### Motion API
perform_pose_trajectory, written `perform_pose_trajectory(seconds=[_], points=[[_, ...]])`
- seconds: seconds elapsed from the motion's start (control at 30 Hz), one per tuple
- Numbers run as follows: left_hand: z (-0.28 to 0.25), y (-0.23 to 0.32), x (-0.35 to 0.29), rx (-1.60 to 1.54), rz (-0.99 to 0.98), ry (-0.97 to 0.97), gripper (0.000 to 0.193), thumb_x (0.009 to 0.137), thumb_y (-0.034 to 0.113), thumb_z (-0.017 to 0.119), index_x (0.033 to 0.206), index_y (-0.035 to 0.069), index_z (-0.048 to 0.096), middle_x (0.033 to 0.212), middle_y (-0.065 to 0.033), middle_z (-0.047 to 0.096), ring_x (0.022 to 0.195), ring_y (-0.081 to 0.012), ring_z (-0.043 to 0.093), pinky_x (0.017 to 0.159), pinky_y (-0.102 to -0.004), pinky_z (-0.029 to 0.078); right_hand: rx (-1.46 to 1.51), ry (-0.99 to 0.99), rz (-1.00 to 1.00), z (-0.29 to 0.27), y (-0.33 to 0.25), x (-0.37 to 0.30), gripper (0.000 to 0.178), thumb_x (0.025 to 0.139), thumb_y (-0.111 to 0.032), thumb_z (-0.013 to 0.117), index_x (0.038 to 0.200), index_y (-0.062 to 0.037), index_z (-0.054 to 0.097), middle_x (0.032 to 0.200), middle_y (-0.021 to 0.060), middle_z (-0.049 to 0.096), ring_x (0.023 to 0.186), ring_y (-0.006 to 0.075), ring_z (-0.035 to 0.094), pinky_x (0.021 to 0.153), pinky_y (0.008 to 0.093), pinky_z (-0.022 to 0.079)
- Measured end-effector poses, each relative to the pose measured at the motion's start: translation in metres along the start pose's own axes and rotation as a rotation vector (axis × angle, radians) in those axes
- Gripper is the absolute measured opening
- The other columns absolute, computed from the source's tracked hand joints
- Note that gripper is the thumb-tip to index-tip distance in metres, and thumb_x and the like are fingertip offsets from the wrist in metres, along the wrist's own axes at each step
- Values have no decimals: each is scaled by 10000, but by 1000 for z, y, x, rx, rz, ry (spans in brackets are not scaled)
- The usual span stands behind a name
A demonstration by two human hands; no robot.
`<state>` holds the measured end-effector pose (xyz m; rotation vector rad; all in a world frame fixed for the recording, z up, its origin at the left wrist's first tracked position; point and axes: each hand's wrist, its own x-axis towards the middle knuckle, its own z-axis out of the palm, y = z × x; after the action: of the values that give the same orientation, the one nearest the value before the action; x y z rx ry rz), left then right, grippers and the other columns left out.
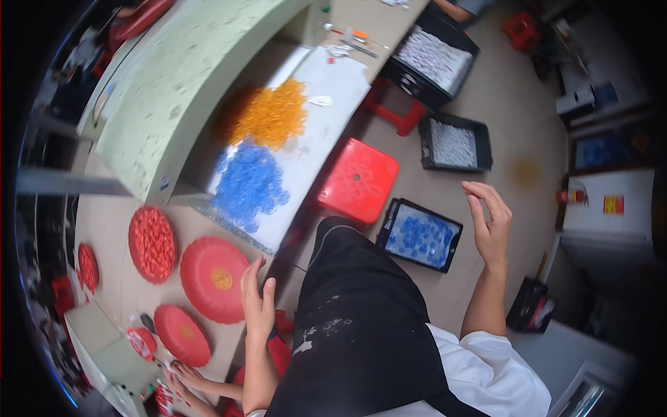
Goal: The person places a crate of plastic pieces onto an upper shelf, trims the tip of a glue bottle with a knife, and applies glue to assemble plastic pieces together. The person then rearranges trays and crates on the workbench.
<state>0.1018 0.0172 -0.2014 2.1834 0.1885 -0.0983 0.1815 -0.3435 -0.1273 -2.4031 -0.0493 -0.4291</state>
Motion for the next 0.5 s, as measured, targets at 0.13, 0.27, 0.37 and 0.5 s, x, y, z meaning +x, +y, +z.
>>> perform_pose_trajectory(seconds=[0.13,0.27,0.37,0.5], points=[[19,-12,3,48,28,-189,403,893,279,386,1194,16,430,1152,-174,468,1098,-308,407,948,-371,285,101,24,66,-30,-14,-14,168,743,19,535,896,10,602,876,120,609,824,214,584,741,281,442],[38,-16,11,79,75,-412,369,864,213,446,1188,36,445,1140,-170,480,1084,-309,422,930,-367,313,808,-61,-288,-52,-88,-3,269,840,-164,429,907,28,605,904,167,599,859,301,574,740,361,469],[49,-27,20,105,190,-516,363,837,180,488,1159,14,462,1089,-184,506,1051,-323,438,899,-367,336,880,-389,-556,-47,-129,15,244,843,-136,446,943,49,570,950,169,579,876,308,563,739,384,474],[49,-31,24,46,194,-516,376,834,198,502,1167,27,459,1124,-176,495,1066,-318,436,907,-365,334,841,-480,-621,-67,-141,47,238,829,-126,466,1024,3,515,1019,139,546,943,282,521,779,383,444]])
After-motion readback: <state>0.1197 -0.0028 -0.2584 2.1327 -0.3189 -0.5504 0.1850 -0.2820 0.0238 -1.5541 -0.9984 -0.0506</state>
